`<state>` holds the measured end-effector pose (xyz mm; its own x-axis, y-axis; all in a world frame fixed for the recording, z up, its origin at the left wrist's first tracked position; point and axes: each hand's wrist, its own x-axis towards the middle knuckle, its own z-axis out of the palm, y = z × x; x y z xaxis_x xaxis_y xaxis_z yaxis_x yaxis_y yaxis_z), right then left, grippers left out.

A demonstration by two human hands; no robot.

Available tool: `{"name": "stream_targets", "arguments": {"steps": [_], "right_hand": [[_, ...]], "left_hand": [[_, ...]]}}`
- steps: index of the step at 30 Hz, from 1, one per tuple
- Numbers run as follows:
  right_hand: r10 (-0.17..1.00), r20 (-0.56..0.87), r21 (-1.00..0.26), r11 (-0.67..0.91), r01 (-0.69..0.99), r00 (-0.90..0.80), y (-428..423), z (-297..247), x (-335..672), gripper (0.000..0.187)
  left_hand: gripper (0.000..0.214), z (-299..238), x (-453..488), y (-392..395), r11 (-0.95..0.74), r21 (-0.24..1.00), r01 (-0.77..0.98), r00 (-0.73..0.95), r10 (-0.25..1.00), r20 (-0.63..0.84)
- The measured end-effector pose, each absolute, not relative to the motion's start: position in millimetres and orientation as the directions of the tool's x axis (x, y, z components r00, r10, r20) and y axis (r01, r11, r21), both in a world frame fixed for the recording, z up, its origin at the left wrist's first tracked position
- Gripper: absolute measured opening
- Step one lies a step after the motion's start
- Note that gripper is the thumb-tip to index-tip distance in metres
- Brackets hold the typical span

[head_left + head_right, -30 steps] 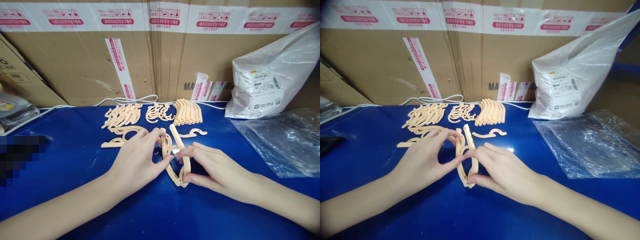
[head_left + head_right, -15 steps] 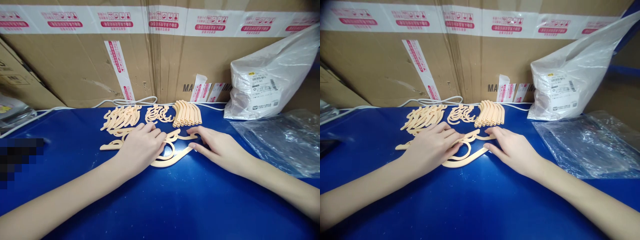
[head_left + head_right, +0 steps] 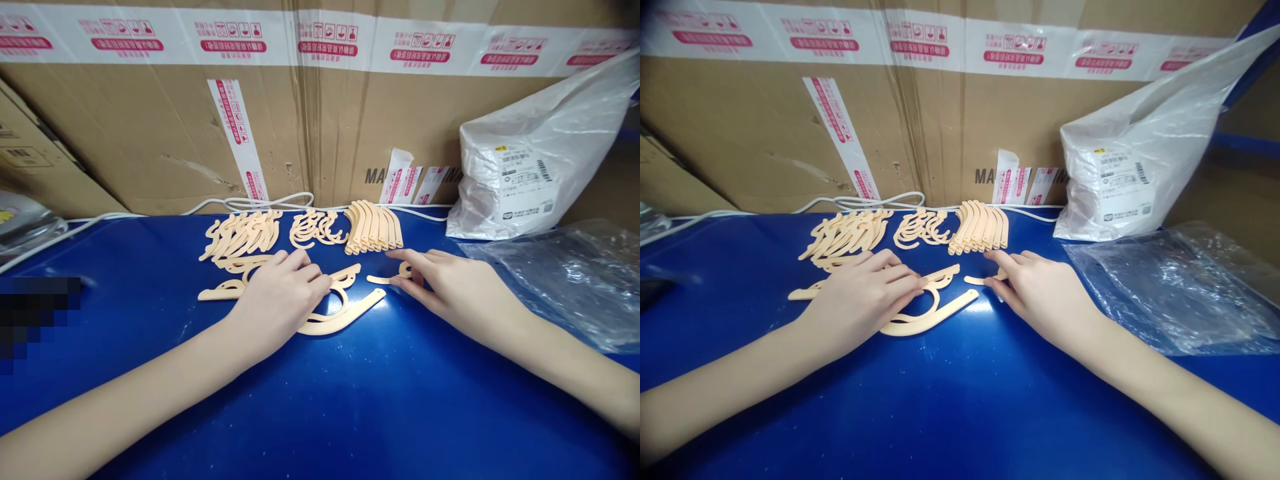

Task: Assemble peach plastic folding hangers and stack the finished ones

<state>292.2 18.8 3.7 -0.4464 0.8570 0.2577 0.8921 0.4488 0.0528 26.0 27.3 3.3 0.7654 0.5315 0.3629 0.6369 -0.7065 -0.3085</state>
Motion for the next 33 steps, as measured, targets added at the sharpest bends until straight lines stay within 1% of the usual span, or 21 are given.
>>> {"name": "stream_targets", "arguments": {"steps": [3, 7, 10, 13, 16, 17, 20, 23, 28, 33], "right_hand": [[0.862, 0.231, 0.105, 0.439, 0.892, -0.451, 18.8, 5.4, 294.3, 0.037], [0.913, 0.180, 0.153, 0.341, 0.927, -0.366, 18.1, 9.2, 297.2, 0.042], [0.923, 0.198, 0.221, 0.285, 0.933, -0.329, 18.6, 10.0, 299.2, 0.035], [0.896, 0.229, 0.229, 0.329, 0.916, -0.380, 20.3, 9.1, 300.9, 0.019], [0.863, 0.247, 0.152, 0.415, 0.897, -0.441, 22.0, 8.3, 302.0, 0.002], [0.857, 0.248, 0.109, 0.438, 0.892, -0.452, 22.4, 8.0, 302.3, 0.003], [0.845, 0.231, -0.020, 0.500, 0.866, -0.482, 23.0, 7.0, 302.8, 0.016], [0.827, 0.201, -0.070, 0.547, 0.834, -0.526, 22.3, 5.8, 302.1, 0.025], [0.806, 0.160, -0.104, 0.589, 0.802, -0.571, 20.3, 6.3, 297.5, 0.024], [0.786, 0.205, -0.188, 0.617, 0.764, -0.584, 21.3, 9.0, 293.5, 0.020]], "left_hand": [[0.011, 2.3, 25.5, 26.9, -0.718, -0.292, 0.631, 0.769, 0.533, 0.353], [0.013, 3.2, 24.7, 26.1, -0.730, -0.270, 0.628, 0.770, 0.533, 0.351], [0.017, 3.4, 24.4, 25.9, -0.736, -0.275, 0.619, 0.775, 0.514, 0.369], [0.018, 2.6, 24.7, 26.4, -0.728, -0.268, 0.631, 0.762, 0.515, 0.394], [0.019, 1.8, 25.4, 26.8, -0.728, -0.220, 0.649, 0.741, 0.540, 0.399], [0.019, 1.8, 25.6, 26.8, -0.729, -0.202, 0.654, 0.736, 0.550, 0.395], [0.021, 2.5, 25.7, 26.3, -0.723, -0.166, 0.670, 0.720, 0.581, 0.380], [0.023, 4.1, 25.5, 25.4, -0.720, -0.141, 0.679, 0.714, 0.605, 0.351], [0.025, 3.9, 24.8, 25.7, -0.716, -0.107, 0.690, 0.700, 0.623, 0.349], [0.020, 3.7, 26.4, 25.2, -0.730, -0.149, 0.667, 0.724, 0.589, 0.359]]}}
